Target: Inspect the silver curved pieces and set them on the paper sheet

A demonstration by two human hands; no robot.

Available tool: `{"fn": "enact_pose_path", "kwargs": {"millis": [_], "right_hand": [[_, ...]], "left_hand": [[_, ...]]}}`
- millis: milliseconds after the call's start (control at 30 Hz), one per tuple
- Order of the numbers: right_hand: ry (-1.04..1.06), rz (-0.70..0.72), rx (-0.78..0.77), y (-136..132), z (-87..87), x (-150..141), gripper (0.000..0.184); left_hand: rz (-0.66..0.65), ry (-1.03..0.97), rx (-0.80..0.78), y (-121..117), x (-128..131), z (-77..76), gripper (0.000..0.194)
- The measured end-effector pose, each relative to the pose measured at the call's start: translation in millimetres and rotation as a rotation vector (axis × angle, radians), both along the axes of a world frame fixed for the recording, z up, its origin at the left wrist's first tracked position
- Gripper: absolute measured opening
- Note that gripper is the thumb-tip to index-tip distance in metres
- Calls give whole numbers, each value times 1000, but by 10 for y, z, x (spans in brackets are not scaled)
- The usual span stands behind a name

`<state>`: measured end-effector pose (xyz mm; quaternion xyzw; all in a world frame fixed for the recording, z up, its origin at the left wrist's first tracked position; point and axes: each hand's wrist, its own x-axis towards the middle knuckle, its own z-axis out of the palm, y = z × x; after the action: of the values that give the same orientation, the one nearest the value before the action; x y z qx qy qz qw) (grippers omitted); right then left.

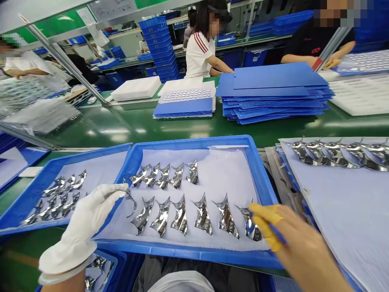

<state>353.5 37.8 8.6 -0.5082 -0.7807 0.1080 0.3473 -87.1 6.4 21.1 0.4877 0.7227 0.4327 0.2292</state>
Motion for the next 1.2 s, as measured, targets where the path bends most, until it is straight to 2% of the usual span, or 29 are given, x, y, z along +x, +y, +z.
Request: {"fn": "enact_pose_path", "kwargs": {"millis": [33, 100, 167, 233, 333, 400, 533, 600, 733, 833, 933, 1000, 1033, 1133, 1200], "right_hand": [[84, 121, -32, -37, -28, -230, 21], [266, 235, -151, -119, -47, -698, 26], [430, 292, -353, -184, -22, -1105, 26], [600, 379, -584, -209, 24, -1394, 24], [911, 492, -905, -185, 69, -1599, 26], [1085, 470, -1067, -167, 65, -1638, 27], [1196, 409, -1216, -190, 20, -1659, 29], [1202, 397, -1189, -221, 12, -1666, 26], [1093, 419, -971, -278, 47, -1646, 15], [1006, 444, -869, -320, 96, -1616, 13], [914, 464, -771, -359, 142, -1604, 13], [861, 474, -700, -380, 168, -1607, 13], [844, 480, -673, -390, 178, -1608, 12], [806, 491, -593, -415, 200, -1611, 12], [759, 482, -517, -430, 207, -1611, 12]], "left_hand": [[-11, -39, 31, -22, 73, 31, 22], [-60, -235, 104, -47, 284, 54, 21], [-135, -530, 155, -41, 535, 26, 17], [-184, -757, 116, -18, 760, -39, 18], [-180, -982, 42, 2, 960, -160, 25], [-154, -1063, 22, -7, 1009, -224, 27], [-146, -1130, -62, -47, 1040, -286, 24], [-165, -1120, -73, -59, 1052, -293, 26], [-244, -1049, -65, -105, 1024, -280, 38], [-297, -1016, -65, -197, 940, -237, 45], [-472, -1030, -85, -299, 864, -178, 66], [-531, -1010, -93, -338, 842, -149, 69], [-507, -991, -96, -347, 839, -142, 64], [-273, -863, -59, -340, 834, -142, 45], [-164, -773, -54, -327, 822, -140, 36]]}}
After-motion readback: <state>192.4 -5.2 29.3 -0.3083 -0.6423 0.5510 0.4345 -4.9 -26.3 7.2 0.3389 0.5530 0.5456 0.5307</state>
